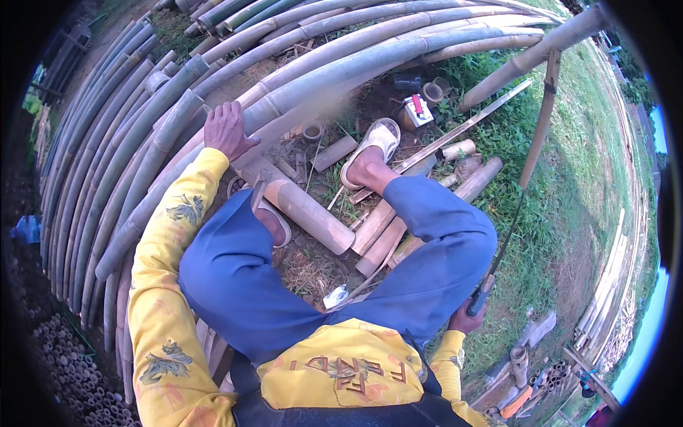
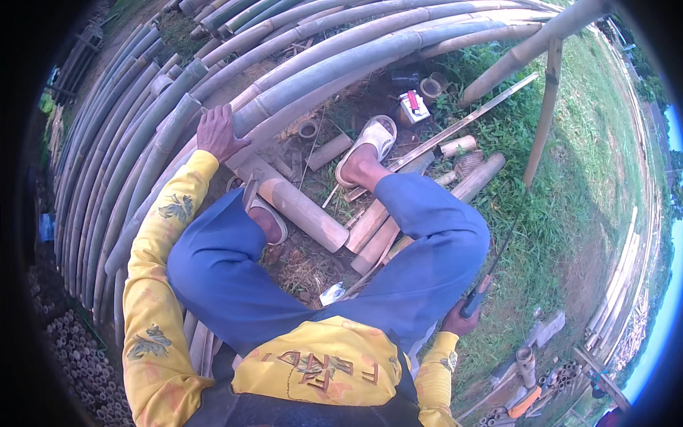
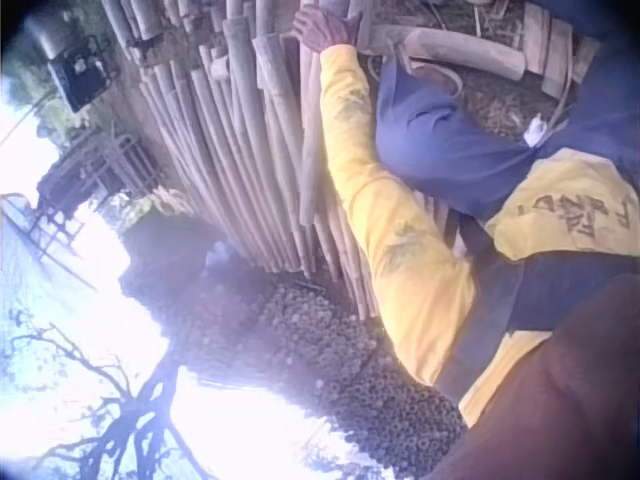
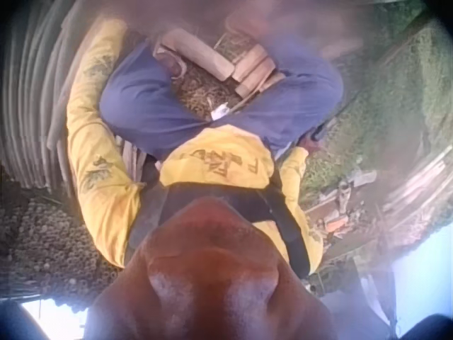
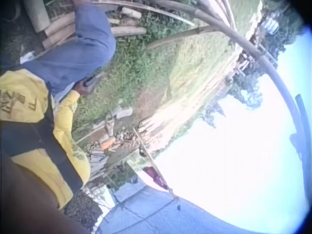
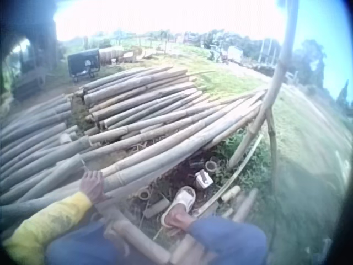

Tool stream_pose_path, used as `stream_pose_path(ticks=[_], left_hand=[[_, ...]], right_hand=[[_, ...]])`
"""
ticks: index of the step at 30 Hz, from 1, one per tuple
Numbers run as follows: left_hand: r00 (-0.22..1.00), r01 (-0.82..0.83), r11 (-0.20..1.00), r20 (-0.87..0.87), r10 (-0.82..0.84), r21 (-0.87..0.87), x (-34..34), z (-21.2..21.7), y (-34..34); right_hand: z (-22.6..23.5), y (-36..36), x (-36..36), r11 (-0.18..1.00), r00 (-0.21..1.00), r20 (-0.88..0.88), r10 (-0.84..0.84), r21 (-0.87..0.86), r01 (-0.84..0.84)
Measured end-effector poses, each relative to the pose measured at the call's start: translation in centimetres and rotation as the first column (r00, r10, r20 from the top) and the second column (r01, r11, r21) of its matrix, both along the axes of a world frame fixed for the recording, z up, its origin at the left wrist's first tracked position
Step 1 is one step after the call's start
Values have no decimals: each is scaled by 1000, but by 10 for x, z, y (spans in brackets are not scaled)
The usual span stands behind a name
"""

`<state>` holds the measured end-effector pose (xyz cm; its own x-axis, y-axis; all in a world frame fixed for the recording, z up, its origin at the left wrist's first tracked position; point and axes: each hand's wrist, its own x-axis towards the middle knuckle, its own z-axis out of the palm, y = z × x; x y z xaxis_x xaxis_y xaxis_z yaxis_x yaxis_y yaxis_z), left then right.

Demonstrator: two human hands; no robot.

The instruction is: The person sits on the ground and uses a hand saw to cut long bamboo poles into shorter sections. They repeatedly position a pole, saw through it, and set the cut piece aside, continuing this process with multiple poles.

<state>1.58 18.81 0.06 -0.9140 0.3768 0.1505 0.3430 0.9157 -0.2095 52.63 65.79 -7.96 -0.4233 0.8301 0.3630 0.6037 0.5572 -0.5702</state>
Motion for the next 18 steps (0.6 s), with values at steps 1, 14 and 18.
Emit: stream_pose_path(ticks=[1,14,18], left_hand=[[1000,-4,1000,25,5,-25,-9,-11,11],[962,43,997,267,-58,60,10,2,-67],[944,-20,989,328,-30,147,53,19,-181]], right_hand=[[6,-4,3,999,999,7,-38,23,38],[9,-13,16,993,990,97,-99,-61,105],[-10,4,4,997,988,138,-62,-33,67]])
